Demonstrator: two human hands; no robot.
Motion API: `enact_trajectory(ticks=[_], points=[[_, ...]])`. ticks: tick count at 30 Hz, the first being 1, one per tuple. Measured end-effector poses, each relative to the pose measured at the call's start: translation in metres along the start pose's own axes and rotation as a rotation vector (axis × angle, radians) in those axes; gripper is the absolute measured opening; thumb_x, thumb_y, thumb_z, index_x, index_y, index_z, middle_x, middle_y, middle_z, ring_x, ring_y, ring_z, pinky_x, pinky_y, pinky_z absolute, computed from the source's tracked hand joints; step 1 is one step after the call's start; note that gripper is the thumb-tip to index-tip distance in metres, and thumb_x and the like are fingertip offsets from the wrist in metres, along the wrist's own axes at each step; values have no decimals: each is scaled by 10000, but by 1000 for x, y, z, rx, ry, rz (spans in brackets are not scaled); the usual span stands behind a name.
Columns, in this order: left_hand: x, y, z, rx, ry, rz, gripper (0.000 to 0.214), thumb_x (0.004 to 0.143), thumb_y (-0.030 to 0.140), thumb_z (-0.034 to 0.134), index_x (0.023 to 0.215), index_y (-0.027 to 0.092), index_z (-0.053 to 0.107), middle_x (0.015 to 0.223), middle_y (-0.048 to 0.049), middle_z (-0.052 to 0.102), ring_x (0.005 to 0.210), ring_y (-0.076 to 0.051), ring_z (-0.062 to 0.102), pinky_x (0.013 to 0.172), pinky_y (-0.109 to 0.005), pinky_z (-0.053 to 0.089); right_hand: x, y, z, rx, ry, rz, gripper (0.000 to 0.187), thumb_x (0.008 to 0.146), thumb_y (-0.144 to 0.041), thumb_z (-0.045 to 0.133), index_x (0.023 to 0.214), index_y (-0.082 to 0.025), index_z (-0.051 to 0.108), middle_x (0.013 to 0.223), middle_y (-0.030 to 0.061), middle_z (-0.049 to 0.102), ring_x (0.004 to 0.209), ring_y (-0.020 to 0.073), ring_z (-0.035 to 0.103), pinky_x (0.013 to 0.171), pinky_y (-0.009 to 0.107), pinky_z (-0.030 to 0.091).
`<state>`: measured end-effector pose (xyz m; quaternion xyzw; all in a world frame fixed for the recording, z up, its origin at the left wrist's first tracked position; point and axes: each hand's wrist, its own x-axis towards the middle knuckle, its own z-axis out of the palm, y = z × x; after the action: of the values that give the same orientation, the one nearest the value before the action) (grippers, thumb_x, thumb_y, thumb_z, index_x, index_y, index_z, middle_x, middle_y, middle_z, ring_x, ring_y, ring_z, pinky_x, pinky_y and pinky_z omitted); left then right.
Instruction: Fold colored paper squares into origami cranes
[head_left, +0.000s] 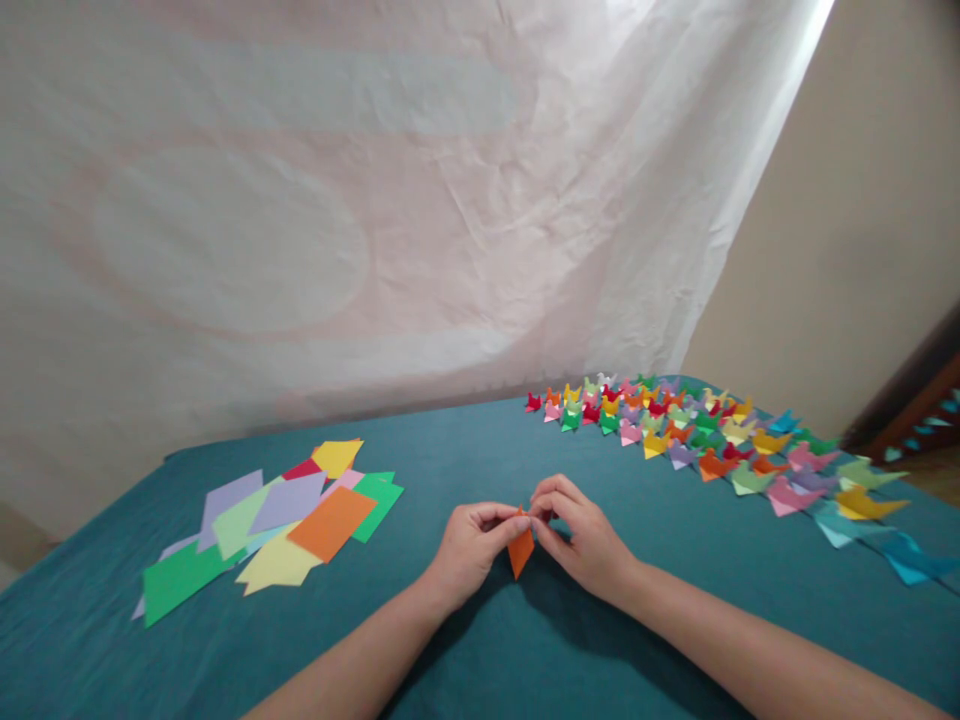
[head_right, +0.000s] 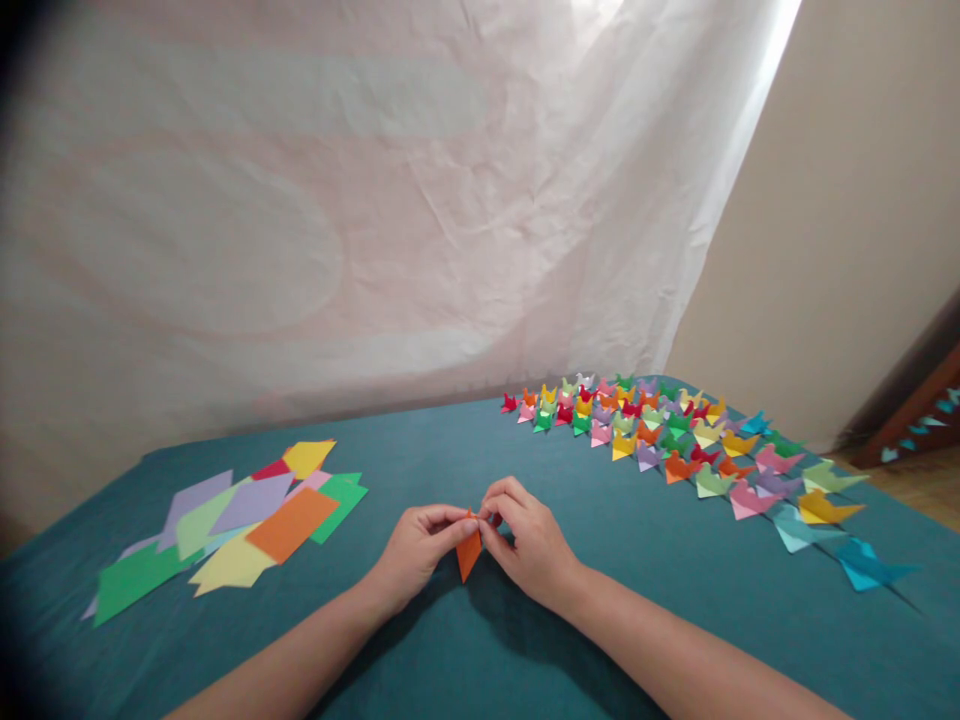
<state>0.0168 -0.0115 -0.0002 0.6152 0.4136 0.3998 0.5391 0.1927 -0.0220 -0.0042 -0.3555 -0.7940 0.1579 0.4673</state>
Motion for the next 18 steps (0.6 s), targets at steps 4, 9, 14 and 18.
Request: enact_trajectory(ticks=[4,9,14,18], points=[[0,0,0,-13,6,4,299,717,398,704,825,120,731,819,-71,718,735,-182,613,700,-257,450,0,-1,0,2,10,-2,100,837,-115,507,850,-210,537,911,47,533,818,156,559,723,291,493],[0,2,0,0,10,0,328,710,431,696,814,122,731,794,-68,715,722,-187,612,689,-263,455,-1,-3,1,13,19,-6,117,826,-98,505,857,-207,535,909,47,530,813,155,556,715,284,487],[0,3,0,-3,19,5,329,694,438,702,794,126,729,774,-62,711,714,-187,611,684,-265,458,-2,-1,2,30,29,-10,133,817,-85,504,862,-207,530,903,41,527,785,146,547,684,268,476],[-1,2,0,-11,25,7,320,691,435,705,796,133,730,774,-60,707,711,-186,607,681,-267,456,-2,0,3,38,28,-4,135,815,-82,505,861,-207,530,909,41,525,792,147,546,688,266,471]])
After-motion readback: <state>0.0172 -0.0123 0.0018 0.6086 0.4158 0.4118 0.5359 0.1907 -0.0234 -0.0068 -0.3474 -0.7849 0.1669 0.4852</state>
